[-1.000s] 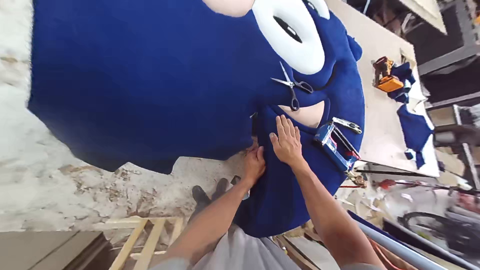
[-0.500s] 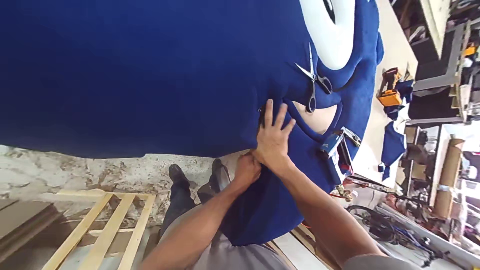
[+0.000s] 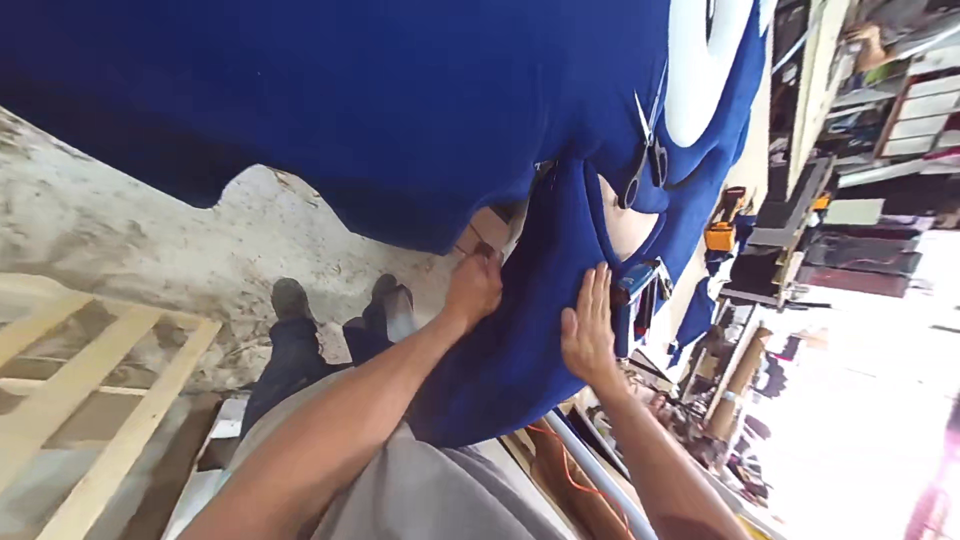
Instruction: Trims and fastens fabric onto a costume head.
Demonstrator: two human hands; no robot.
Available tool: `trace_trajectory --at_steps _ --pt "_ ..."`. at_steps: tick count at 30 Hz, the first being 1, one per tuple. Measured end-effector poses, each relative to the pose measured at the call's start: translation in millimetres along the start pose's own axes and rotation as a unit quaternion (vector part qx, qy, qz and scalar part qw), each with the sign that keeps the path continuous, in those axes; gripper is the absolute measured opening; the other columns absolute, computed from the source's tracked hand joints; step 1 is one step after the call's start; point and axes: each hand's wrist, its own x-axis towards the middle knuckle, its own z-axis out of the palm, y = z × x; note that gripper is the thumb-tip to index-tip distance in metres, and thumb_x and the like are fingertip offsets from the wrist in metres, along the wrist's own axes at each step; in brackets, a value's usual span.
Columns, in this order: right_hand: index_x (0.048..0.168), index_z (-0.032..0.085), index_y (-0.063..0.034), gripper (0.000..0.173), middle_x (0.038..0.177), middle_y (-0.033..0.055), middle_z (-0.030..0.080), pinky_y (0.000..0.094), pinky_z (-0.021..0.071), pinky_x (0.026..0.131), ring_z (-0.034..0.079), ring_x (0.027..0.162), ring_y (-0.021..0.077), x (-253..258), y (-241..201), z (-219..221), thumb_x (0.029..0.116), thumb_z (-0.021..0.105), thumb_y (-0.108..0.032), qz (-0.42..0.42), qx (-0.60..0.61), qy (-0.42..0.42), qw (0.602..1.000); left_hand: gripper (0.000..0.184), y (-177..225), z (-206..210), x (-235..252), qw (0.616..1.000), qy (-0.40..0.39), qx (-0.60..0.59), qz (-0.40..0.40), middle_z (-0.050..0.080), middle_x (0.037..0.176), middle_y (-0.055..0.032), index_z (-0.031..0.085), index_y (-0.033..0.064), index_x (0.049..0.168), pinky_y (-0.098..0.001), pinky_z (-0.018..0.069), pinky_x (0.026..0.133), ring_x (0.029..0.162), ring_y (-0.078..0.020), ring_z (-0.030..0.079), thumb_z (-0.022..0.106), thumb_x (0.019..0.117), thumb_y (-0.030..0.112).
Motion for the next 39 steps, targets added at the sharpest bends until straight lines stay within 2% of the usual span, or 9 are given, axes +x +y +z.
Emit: trace_trajectory --at_steps 5,8,13,18,23,27,31,35,39 --pt "0.160 0.023 0.0034 0.092 0.164 0.0361 0.015 0.0763 0.0098 0.118 0.011 0.153 0.0534 -2.3 -52.3 16.3 0.1005 0.007 -0.064 0.022 -0.019 0.008 1.000 0.038 -3.6 -1.8 4.2 1.000 -0.006 -0.013 -0.010 0.070 0.093 -0.0149 0.065 0.0044 0.120 -0.0505 0.0557 0.082 0.085 -0.0285 0.068 0.039 0.1083 0.031" --pt "0.161 0.028 -0.0030 0.088 0.163 0.0370 0.016 0.0774 0.0093 0.117 0.011 0.153 0.0549 0.2 -74.2 19.1 0.1015 0.008 -0.064 0.010 -0.017 0.011 1.000 0.037 -7.3 3.9 4.3 1.000 0.001 -0.016 -0.008 0.068 0.082 -0.0120 0.063 0.0062 0.124 -0.0484 0.0561 0.075 0.075 -0.0268 0.067 0.040 0.1082 0.030" --pt "0.161 0.030 -0.0048 0.082 0.161 0.0401 0.017 0.0746 0.0132 0.118 0.014 0.151 0.0574 6.9 -92.3 21.6 0.1028 0.013 -0.060 -0.003 -0.050 0.008 0.999 0.037 -7.5 5.3 5.2 1.000 0.013 0.012 0.001 0.070 0.087 -0.0149 0.063 0.0060 0.124 -0.0517 0.0561 0.078 0.083 -0.0313 0.070 0.040 0.1082 0.029" --pt "0.160 0.038 -0.0188 0.070 0.169 0.0242 0.013 0.0753 0.0063 0.119 0.007 0.155 0.0489 15.3 -106.5 24.9 0.1015 0.025 -0.054 -0.038 -0.052 -0.014 0.998 0.035 -7.7 -1.4 0.7 1.000 0.005 0.015 -0.008 0.069 0.091 -0.0165 0.062 0.0065 0.126 -0.0546 0.0563 0.075 0.083 -0.0324 0.069 0.043 0.1085 0.031" --pt "0.163 0.031 -0.0204 0.070 0.171 0.0203 0.008 0.0755 0.0051 0.119 0.003 0.156 0.0475 18.4 -104.5 26.1 0.1020 0.024 -0.054 -0.052 -0.071 -0.008 0.996 0.051 -5.3 -26.7 -2.3 0.984 -0.119 -0.115 -0.062 0.066 0.124 -0.0176 0.062 0.0059 0.130 -0.0542 0.0504 0.099 0.115 -0.0283 0.064 0.031 0.1120 0.042" --pt "0.164 0.025 -0.0215 0.071 0.171 0.0210 0.004 0.0745 0.0052 0.119 0.001 0.156 0.0471 18.4 -105.6 27.2 0.1021 0.022 -0.054 -0.055 -0.086 -0.002 0.995 0.054 -18.9 -65.5 -38.1 0.920 -0.249 -0.286 -0.095 0.069 0.105 -0.0029 0.063 0.0092 0.123 -0.0305 0.0564 0.085 0.096 -0.0080 0.066 0.025 0.1115 0.046" --pt "0.165 0.023 -0.0230 0.070 0.171 0.0205 0.002 0.0740 0.0051 0.119 0.000 0.157 0.0454 18.6 -104.6 27.0 0.1025 0.024 -0.054 -0.058 -0.085 0.004 0.995 0.045 -33.9 -98.1 -72.0 0.910 -0.272 -0.264 -0.167 0.070 0.108 -0.0033 0.066 0.0119 0.123 -0.0338 0.0565 0.086 0.099 -0.0104 0.066 0.042 0.1077 0.047" --pt "0.165 0.022 -0.0246 0.069 0.172 0.0186 0.001 0.0738 0.0048 0.119 -0.002 0.157 0.0435 17.4 -104.4 27.4 0.1024 0.025 -0.054 -0.058 -0.080 0.007 0.995 0.036 -22.9 -85.9 -88.5 0.951 -0.191 -0.176 -0.170 0.069 0.105 -0.0075 0.070 0.0071 0.116 -0.0387 0.0544 0.090 0.099 -0.0127 0.066 0.047 0.1093 0.035" --pt "0.165 0.021 -0.0268 0.068 0.172 0.0168 -0.001 0.0767 0.0051 0.117 -0.003 0.157 0.0434 17.8 -106.4 26.2 0.1020 0.025 -0.052 -0.049 -0.088 0.001 0.995 0.045 -24.3 -65.6 -90.1 0.988 -0.007 0.015 -0.153 0.066 0.082 -0.0103 0.070 0.0085 0.098 -0.0545 0.0522 0.074 0.080 -0.0270 0.065 0.045 0.1079 0.044"
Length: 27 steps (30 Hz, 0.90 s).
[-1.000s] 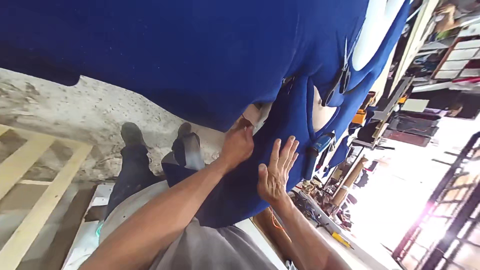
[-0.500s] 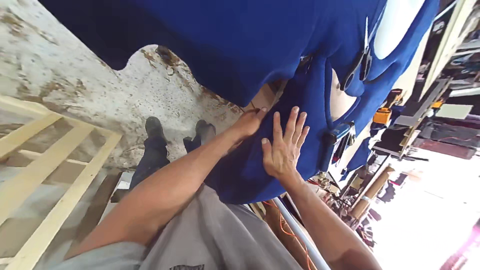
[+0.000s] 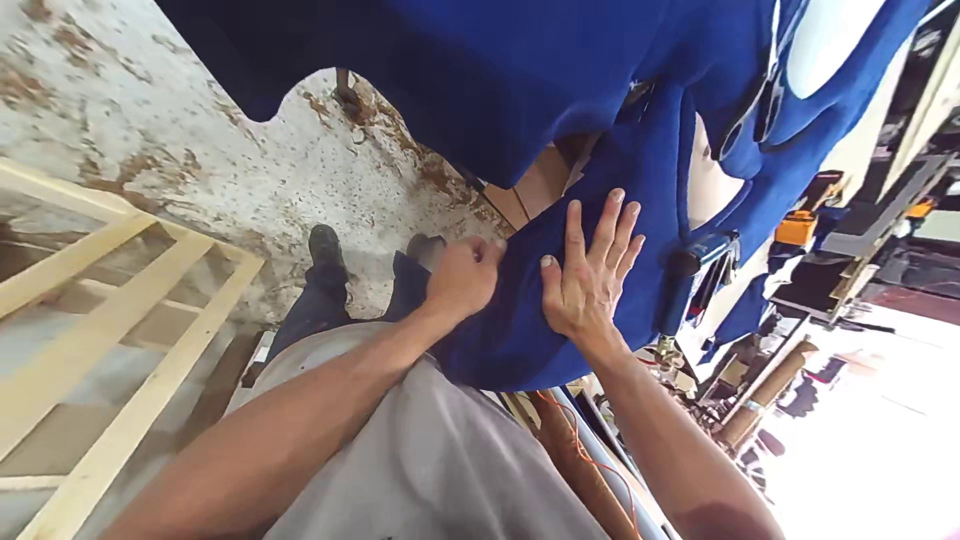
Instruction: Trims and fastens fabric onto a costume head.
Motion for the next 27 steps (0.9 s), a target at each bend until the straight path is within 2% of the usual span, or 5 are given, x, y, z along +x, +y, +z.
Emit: trace_trajectory --at_steps 6,10,14,20,27 --pt "0.144 0.059 -0.0286 0.057 0.169 0.0106 0.025 0.0885 0.0042 0.105 0.004 0.154 0.0515 17.5 -21.1 -2.6 0.1010 0.030 -0.050 -0.031 -0.018 -0.057 0.998 0.045 -31.9 28.2 26.2 0.985 0.017 0.169 0.022 0.070 0.091 -0.0161 0.066 0.0090 0.113 -0.0595 0.0539 0.079 0.092 -0.0361 0.070 0.032 0.1092 0.039" --pt "0.138 0.065 -0.0247 0.055 0.151 0.0072 0.055 0.0783 0.0029 0.116 0.030 0.151 0.0416 38.0 -38.7 -2.2 0.1044 0.029 -0.049 -0.085 0.057 -0.077 0.992 0.041 -29.0 32.5 29.0 0.971 -0.022 0.231 0.056 0.069 0.111 -0.0251 0.061 -0.0016 0.126 -0.0631 0.0509 0.091 0.108 -0.0426 0.066 0.051 0.1001 0.029" --pt "0.147 0.055 -0.0080 0.055 0.158 0.0106 0.047 0.0586 0.0229 0.126 0.032 0.153 0.0311 -1.2 13.7 -17.2 0.1081 0.029 -0.036 -0.081 0.303 0.084 0.946 0.048 -34.8 31.6 35.8 0.978 0.016 0.200 0.054 0.070 0.098 -0.0183 0.065 0.0060 0.118 -0.0600 0.0534 0.084 0.097 -0.0367 0.069 0.031 0.1095 0.038" --pt "0.155 0.021 0.0153 0.094 0.160 0.0404 0.020 0.0645 0.0150 0.124 0.017 0.153 0.0506 -122.0 77.7 17.7 0.1014 0.016 -0.062 0.076 0.122 0.017 0.989 0.047 -41.6 37.8 38.3 0.987 0.010 0.147 0.060 0.069 0.093 -0.0166 0.066 0.0047 0.111 -0.0585 0.0535 0.082 0.093 -0.0346 0.069 0.031 0.1090 0.036" --pt "0.156 0.043 -0.0157 0.081 0.163 0.0140 0.038 0.0769 0.0053 0.116 0.016 0.155 0.0452 -79.1 -72.4 10.3 0.0997 0.014 -0.066 -0.009 0.050 0.015 0.999 0.044 -46.1 22.5 42.6 0.992 0.024 0.111 0.052 0.069 0.089 -0.0170 0.065 0.0055 0.116 -0.0627 0.0531 0.075 0.086 -0.0377 0.069 0.033 0.1099 0.035"
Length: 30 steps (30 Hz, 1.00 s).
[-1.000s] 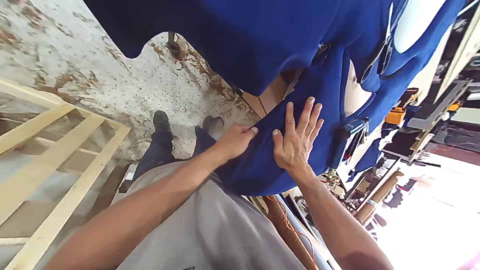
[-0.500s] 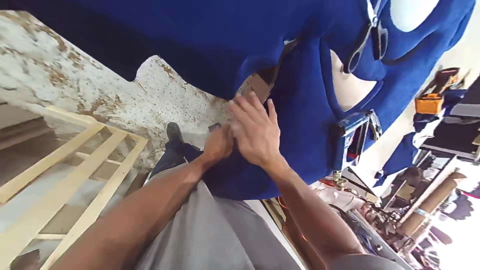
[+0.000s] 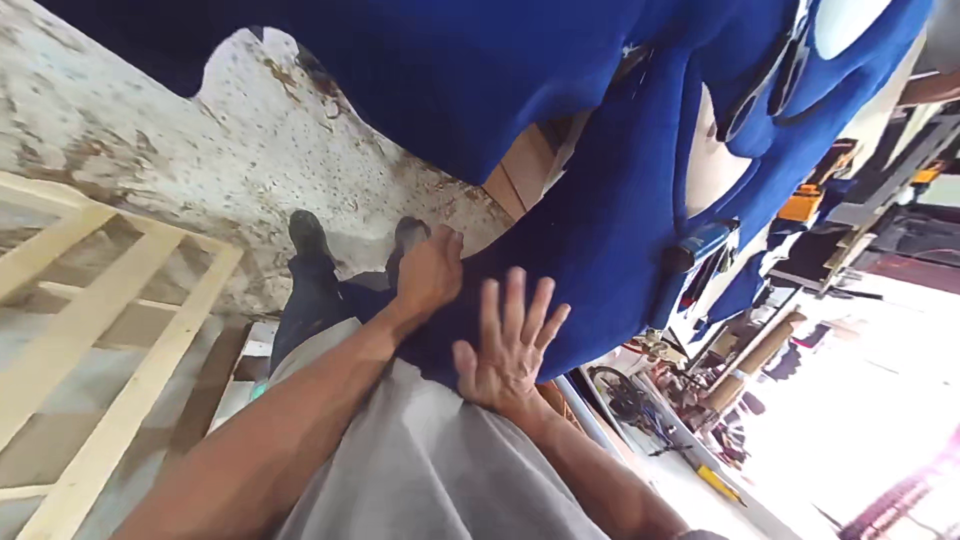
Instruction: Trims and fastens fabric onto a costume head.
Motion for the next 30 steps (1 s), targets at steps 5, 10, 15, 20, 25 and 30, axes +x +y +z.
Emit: trace_trajectory --at_steps 5,10,15,20,25,30 --pt "0.157 0.044 -0.0260 0.071 0.165 0.0103 0.035 0.0686 0.0168 0.121 0.028 0.154 0.0360 35.0 -60.7 -6.2 0.1014 0.020 -0.063 -0.066 0.038 -0.163 0.984 0.047 7.3 -18.2 -1.6 0.997 0.062 0.034 -0.019 0.070 0.106 -0.0244 0.066 0.0040 0.122 -0.0655 0.0501 0.092 0.103 -0.0426 0.068 0.034 0.1106 0.038" --pt "0.139 0.063 -0.0098 0.063 0.146 0.0114 0.060 0.0544 0.0340 0.121 0.047 0.144 0.0299 0.3 -8.2 -26.1 0.1066 0.027 -0.050 -0.126 0.330 0.046 0.935 0.045 9.6 -15.2 -9.2 0.996 0.065 0.017 0.052 0.068 0.097 -0.0256 0.063 -0.0006 0.120 -0.0672 0.0514 0.080 0.091 -0.0445 0.068 0.034 0.1108 0.033" --pt "0.155 0.040 -0.0010 0.069 0.161 0.0301 0.033 0.0578 0.0238 0.124 0.027 0.153 0.0425 -77.7 165.9 -20.9 0.1077 0.028 -0.050 -0.006 0.127 0.015 0.992 0.039 -5.1 25.7 -9.7 0.995 -0.006 -0.082 0.059 0.065 0.087 -0.0159 0.064 0.0003 0.109 -0.0517 0.0552 0.071 0.076 -0.0280 0.065 0.038 0.1112 0.029" --pt "0.159 0.020 0.0057 0.092 0.162 0.0388 0.018 0.0649 0.0104 0.124 0.014 0.154 0.0493 -91.8 159.7 15.5 0.1008 0.009 -0.065 0.045 0.059 0.046 0.996 0.038 -8.5 42.3 -3.9 0.987 -0.053 -0.141 0.056 0.061 0.079 -0.0113 0.065 0.0017 0.100 -0.0463 0.0534 0.067 0.071 -0.0230 0.062 0.039 0.1110 0.028" --pt "0.165 0.011 -0.0162 0.081 0.170 0.0239 0.008 0.0649 0.0032 0.124 0.004 0.158 0.0385 -56.6 43.7 15.4 0.0989 0.012 -0.063 0.024 0.044 0.069 0.996 0.038 -9.7 34.9 3.6 0.978 -0.096 -0.184 0.025 0.060 0.076 -0.0096 0.063 0.0042 0.098 -0.0467 0.0518 0.063 0.068 -0.0232 0.060 0.038 0.1115 0.029" --pt "0.157 0.042 -0.0182 0.080 0.167 0.0112 0.031 0.0724 0.0007 0.118 0.010 0.157 0.0397 -23.3 -29.4 7.5 0.0999 0.014 -0.066 -0.019 0.009 -0.023 1.000 0.037 -16.7 24.4 12.7 0.978 -0.091 -0.184 0.032 0.060 0.075 -0.0102 0.062 0.0042 0.101 -0.0482 0.0524 0.063 0.067 -0.0254 0.062 0.037 0.1114 0.029"
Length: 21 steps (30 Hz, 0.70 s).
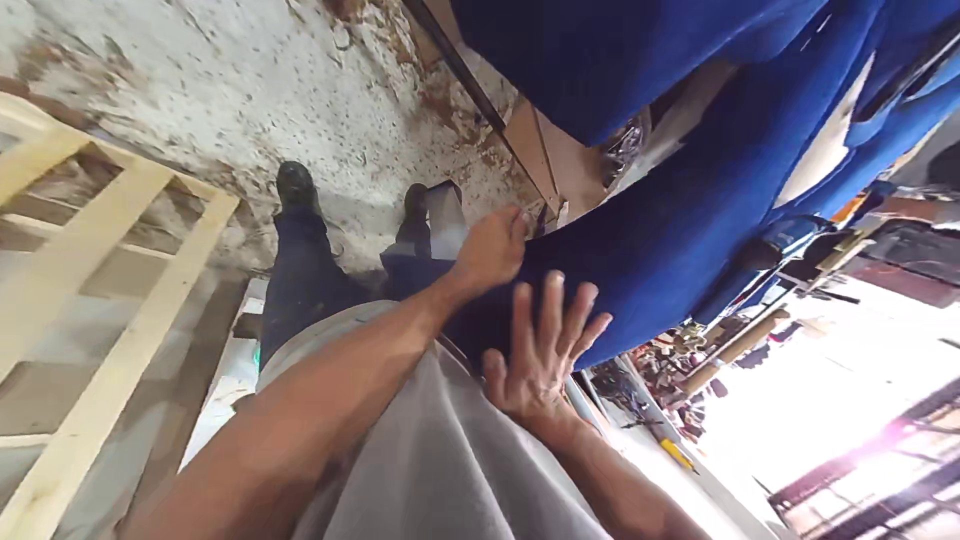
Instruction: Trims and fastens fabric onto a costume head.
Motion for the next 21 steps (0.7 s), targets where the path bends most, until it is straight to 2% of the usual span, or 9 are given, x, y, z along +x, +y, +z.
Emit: trace_trajectory --at_steps 3,5,7,9,11,12,15,17,21 --pt "0.142 0.063 -0.0171 0.075 0.148 0.0052 0.059 0.0704 0.0139 0.119 0.041 0.147 0.0348 21.3 -33.8 5.9 0.1002 0.021 -0.064 -0.041 0.004 -0.051 0.998 0.039 0.1 -12.1 1.7 0.999 0.000 0.045 0.019 0.066 0.086 -0.0172 0.063 -0.0012 0.109 -0.0560 0.0545 0.076 0.081 -0.0319 0.067 0.036 0.1110 0.027" --pt "0.145 0.060 -0.0162 0.073 0.148 0.0038 0.059 0.0636 0.0235 0.120 0.047 0.144 0.0308 30.1 -44.1 -3.3 0.1025 0.020 -0.061 -0.086 0.054 -0.083 0.991 0.041 4.5 -8.5 -0.9 0.997 0.011 0.063 0.037 0.066 0.087 -0.0177 0.064 -0.0028 0.110 -0.0553 0.0544 0.077 0.081 -0.0312 0.067 0.034 0.1108 0.025" --pt "0.142 0.062 -0.0145 0.066 0.146 0.0037 0.061 0.0556 0.0278 0.122 0.048 0.144 0.0261 25.5 -33.6 -11.5 0.1044 0.024 -0.054 -0.146 0.193 0.004 0.970 0.040 3.2 -6.3 -1.1 0.996 0.034 0.067 0.054 0.064 0.082 -0.0137 0.064 -0.0014 0.104 -0.0512 0.0541 0.073 0.076 -0.0266 0.065 0.036 0.1105 0.026" --pt "0.141 0.060 -0.0188 0.053 0.149 0.0007 0.058 0.0500 0.0274 0.124 0.043 0.146 0.0213 6.5 3.6 -21.7 0.1069 0.032 -0.048 -0.163 0.298 0.102 0.935 0.039 3.8 0.8 0.9 0.996 0.035 0.066 0.051 0.061 0.077 -0.0104 0.064 0.0010 0.099 -0.0477 0.0535 0.068 0.071 -0.0230 0.062 0.037 0.1105 0.027" --pt "0.152 0.048 -0.0235 0.053 0.159 0.0000 0.046 0.0511 0.0259 0.125 0.035 0.151 0.0218 -27.1 74.3 -27.6 0.1068 0.032 -0.047 -0.089 0.253 0.137 0.954 0.039 4.2 11.5 -1.6 0.997 0.019 0.061 0.032 0.060 0.075 -0.0101 0.064 0.0012 0.098 -0.0452 0.0530 0.065 0.067 -0.0217 0.061 0.038 0.1114 0.027" --pt "0.155 0.043 -0.0191 0.057 0.162 0.0073 0.041 0.0532 0.0242 0.125 0.030 0.153 0.0270 -41.1 116.7 -26.6 0.1071 0.032 -0.047 -0.034 0.202 0.134 0.970 0.039 4.5 15.6 -0.7 0.998 0.012 0.060 0.024 0.059 0.074 -0.0092 0.064 0.0020 0.097 -0.0433 0.0521 0.063 0.066 -0.0203 0.060 0.038 0.1117 0.028" --pt "0.156 0.026 0.0109 0.085 0.161 0.0374 0.024 0.0574 0.0170 0.126 0.020 0.153 0.0478 -64.8 211.2 -16.7 0.1053 0.021 -0.057 0.091 0.067 0.054 0.992 0.038 -0.4 25.5 -0.2 0.999 -0.011 0.035 -0.003 0.056 0.072 -0.0074 0.063 0.0034 0.094 -0.0421 0.0497 0.063 0.065 -0.0186 0.057 0.039 0.1115 0.027" --pt "0.156 0.018 0.0155 0.094 0.160 0.0412 0.018 0.0582 0.0124 0.127 0.015 0.153 0.0509 -65.2 226.5 -2.1 0.1028 0.013 -0.062 0.109 0.057 0.055 0.991 0.038 -2.0 29.3 1.5 0.999 -0.031 0.007 -0.016 0.055 0.072 -0.0054 0.063 0.0042 0.094 -0.0385 0.0492 0.064 0.065 -0.0157 0.055 0.039 0.1117 0.027" --pt "0.155 0.020 0.0155 0.104 0.159 0.0436 0.015 0.0677 0.0101 0.123 0.013 0.152 0.0556 -34.2 180.5 -3.1 0.0978 0.008 -0.071 0.116 0.046 0.062 0.990 0.036 -7.2 31.0 4.2 0.996 -0.064 -0.058 -0.015 0.055 0.070 -0.0017 0.063 0.0055 0.092 -0.0316 0.0485 0.063 0.063 -0.0100 0.055 0.040 0.1113 0.025"
